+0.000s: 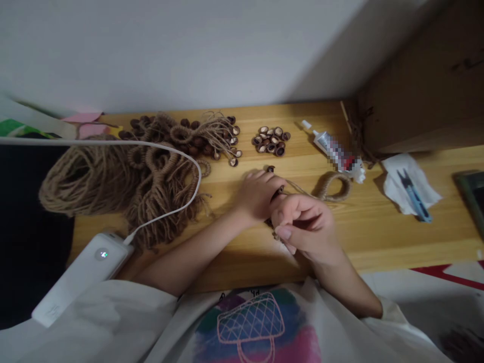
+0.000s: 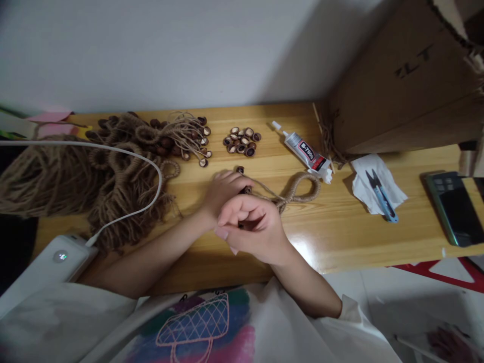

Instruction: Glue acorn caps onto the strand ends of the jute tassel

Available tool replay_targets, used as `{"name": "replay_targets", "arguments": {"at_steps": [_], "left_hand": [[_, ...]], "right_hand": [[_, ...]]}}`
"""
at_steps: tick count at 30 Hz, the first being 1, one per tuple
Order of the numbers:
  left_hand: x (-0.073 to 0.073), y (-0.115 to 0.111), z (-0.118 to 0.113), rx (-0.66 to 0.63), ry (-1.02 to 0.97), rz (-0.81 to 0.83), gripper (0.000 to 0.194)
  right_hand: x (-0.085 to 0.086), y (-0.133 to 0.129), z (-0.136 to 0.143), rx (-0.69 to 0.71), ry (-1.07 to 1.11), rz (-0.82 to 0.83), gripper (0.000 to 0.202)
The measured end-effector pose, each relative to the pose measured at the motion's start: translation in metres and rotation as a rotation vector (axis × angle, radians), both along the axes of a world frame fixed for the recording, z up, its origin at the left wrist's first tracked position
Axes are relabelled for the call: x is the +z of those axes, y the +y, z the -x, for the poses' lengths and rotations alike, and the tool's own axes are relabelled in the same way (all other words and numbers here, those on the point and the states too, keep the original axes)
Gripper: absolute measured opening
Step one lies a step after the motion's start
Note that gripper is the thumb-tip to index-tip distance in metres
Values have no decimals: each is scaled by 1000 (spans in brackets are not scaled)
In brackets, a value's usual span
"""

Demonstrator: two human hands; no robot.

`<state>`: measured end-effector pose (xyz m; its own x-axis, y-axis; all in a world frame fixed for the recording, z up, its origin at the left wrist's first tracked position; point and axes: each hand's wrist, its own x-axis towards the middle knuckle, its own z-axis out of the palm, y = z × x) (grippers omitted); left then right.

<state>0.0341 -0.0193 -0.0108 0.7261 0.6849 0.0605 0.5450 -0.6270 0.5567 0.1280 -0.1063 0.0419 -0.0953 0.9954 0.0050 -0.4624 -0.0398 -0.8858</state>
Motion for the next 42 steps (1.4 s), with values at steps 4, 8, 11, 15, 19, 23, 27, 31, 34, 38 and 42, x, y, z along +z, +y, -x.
{"name": "replay_targets", "arguments": {"at_steps": [4, 8, 11, 15, 19, 23, 27, 31, 34, 38, 42], "left_hand": [[0, 0, 0, 3, 4, -3, 25], [1, -1, 0, -10, 9, -4, 26], [1, 0, 1, -12, 12, -1, 26], [1, 0, 2, -28, 12, -1, 26], [1, 0, 2, -25, 16, -3, 26], [0, 0, 1, -15, 2, -8, 25], [-1, -1, 1, -4, -7, -23, 25], [0, -1, 0, -10, 0, -18, 25], [0, 0, 1, -12, 4, -25, 25], [-1, 0, 1, -4, -15, -33, 24], [-1, -1, 2, 2, -54, -34, 23]], "right_hand": [[-1, -1, 0, 6, 14, 9, 10], [-2, -2, 0, 9, 43, 16, 7], [-1, -3, 1, 6, 79, 19, 6], [2, -3, 1, -20, 83, 32, 11], [3, -2, 2, -17, 94, 25, 8], [1, -3, 1, 16, 106, 6, 6], [-2, -3, -1, 35, 104, -12, 7], [-2, -2, -1, 37, 108, -25, 6], [-2, -3, -1, 27, 104, -40, 3], [-3, -3, -1, 46, 102, -67, 8], [-2, -4, -2, 92, 95, -75, 9]]}}
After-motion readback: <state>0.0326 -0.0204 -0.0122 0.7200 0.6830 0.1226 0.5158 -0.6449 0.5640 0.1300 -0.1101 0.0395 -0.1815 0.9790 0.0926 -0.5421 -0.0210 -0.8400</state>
